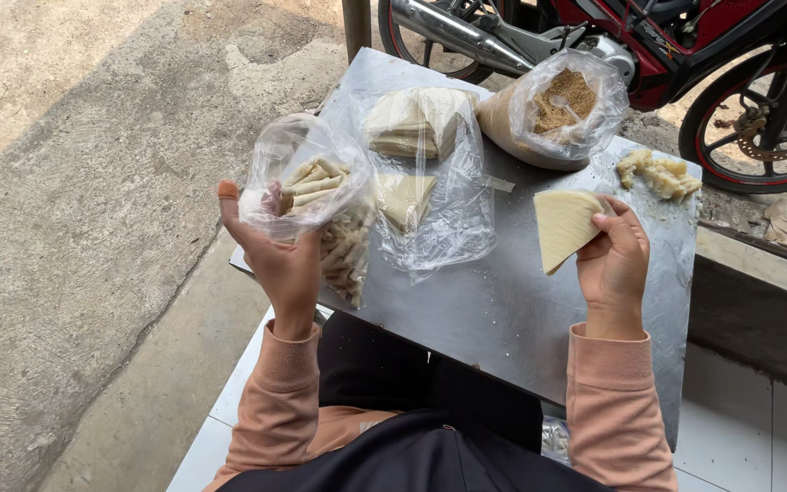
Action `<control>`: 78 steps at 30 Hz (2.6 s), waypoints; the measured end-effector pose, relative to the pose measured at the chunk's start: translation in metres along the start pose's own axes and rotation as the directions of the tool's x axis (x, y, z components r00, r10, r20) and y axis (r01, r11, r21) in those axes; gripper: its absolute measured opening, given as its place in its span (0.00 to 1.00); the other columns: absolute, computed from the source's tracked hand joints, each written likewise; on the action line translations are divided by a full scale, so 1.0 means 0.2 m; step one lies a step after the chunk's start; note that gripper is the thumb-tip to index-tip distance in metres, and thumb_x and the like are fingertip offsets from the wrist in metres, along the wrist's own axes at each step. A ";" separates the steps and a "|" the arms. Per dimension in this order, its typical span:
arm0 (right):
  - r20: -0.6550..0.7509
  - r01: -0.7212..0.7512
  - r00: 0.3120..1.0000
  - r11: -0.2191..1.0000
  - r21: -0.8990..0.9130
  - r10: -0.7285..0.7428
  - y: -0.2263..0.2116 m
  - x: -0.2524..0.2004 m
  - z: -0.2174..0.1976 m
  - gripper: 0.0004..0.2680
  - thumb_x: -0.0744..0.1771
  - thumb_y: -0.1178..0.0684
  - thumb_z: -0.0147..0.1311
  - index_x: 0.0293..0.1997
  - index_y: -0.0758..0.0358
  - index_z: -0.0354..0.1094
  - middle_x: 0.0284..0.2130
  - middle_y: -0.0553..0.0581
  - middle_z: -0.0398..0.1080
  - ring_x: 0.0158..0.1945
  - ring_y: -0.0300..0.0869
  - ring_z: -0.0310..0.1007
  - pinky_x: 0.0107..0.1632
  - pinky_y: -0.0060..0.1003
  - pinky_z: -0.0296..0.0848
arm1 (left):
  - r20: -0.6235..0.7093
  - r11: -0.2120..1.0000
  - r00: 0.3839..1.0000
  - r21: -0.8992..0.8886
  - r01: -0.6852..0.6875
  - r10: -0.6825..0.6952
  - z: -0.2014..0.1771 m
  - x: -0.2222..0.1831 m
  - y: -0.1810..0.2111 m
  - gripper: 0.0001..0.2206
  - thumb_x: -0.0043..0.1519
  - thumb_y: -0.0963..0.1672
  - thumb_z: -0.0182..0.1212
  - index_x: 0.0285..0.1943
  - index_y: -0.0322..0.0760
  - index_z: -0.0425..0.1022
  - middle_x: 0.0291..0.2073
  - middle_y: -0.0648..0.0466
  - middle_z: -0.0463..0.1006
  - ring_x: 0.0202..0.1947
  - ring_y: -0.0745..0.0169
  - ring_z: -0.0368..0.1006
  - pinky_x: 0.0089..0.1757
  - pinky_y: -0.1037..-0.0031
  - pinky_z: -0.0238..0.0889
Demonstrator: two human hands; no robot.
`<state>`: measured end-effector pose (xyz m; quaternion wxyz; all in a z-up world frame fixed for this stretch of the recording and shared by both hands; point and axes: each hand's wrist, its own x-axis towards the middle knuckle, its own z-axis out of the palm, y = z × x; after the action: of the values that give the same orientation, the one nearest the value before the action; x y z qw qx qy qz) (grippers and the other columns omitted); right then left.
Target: The person uses a spoon to place a small amount of filling onto a thin wrapper and rolls it tightly into a cylinder by hand. They place the finished roll into a plastic bag and repeat the process with more wrappers.
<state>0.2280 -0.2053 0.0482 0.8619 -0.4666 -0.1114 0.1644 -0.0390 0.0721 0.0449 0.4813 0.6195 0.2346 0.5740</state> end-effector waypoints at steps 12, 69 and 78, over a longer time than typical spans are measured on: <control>-0.010 0.041 0.999 0.999 0.008 -0.040 0.00 0.02 -0.05 0.10 0.67 0.63 0.49 0.53 0.69 0.67 0.45 0.59 0.74 0.47 0.41 0.76 0.55 0.36 0.77 | 0.041 0.933 0.992 -0.348 -0.096 0.118 0.25 0.30 0.07 0.20 0.58 0.27 0.50 0.56 0.30 0.70 0.50 0.52 0.74 0.43 0.68 0.74 0.48 0.73 0.77; 0.284 0.552 0.822 0.567 -0.611 -0.494 0.04 -0.26 0.11 0.21 0.70 0.70 0.49 0.70 0.60 0.48 0.56 0.58 0.66 0.60 0.44 0.70 0.63 0.41 0.71 | 0.804 -0.017 -0.127 0.144 0.989 -0.581 0.99 -0.52 -0.09 0.43 0.62 0.62 0.52 0.77 0.37 0.41 0.74 0.41 0.56 0.76 0.49 0.51 0.70 0.57 0.45; 0.766 0.751 0.614 -0.156 -0.641 -0.190 -0.06 -0.37 0.11 0.22 0.63 0.71 0.53 0.64 0.62 0.60 0.53 0.59 0.73 0.59 0.51 0.74 0.65 0.46 0.68 | 0.995 -0.282 -0.098 0.096 0.955 0.007 0.93 -0.36 -0.09 0.50 0.60 0.70 0.18 0.77 0.34 0.53 0.72 0.41 0.60 0.71 0.50 0.59 0.68 0.57 0.54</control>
<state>0.1554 -0.2230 0.0670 0.2617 -0.7741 -0.5395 -0.2031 0.1243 -0.0419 0.0172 0.9710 0.1057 -0.0638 -0.2047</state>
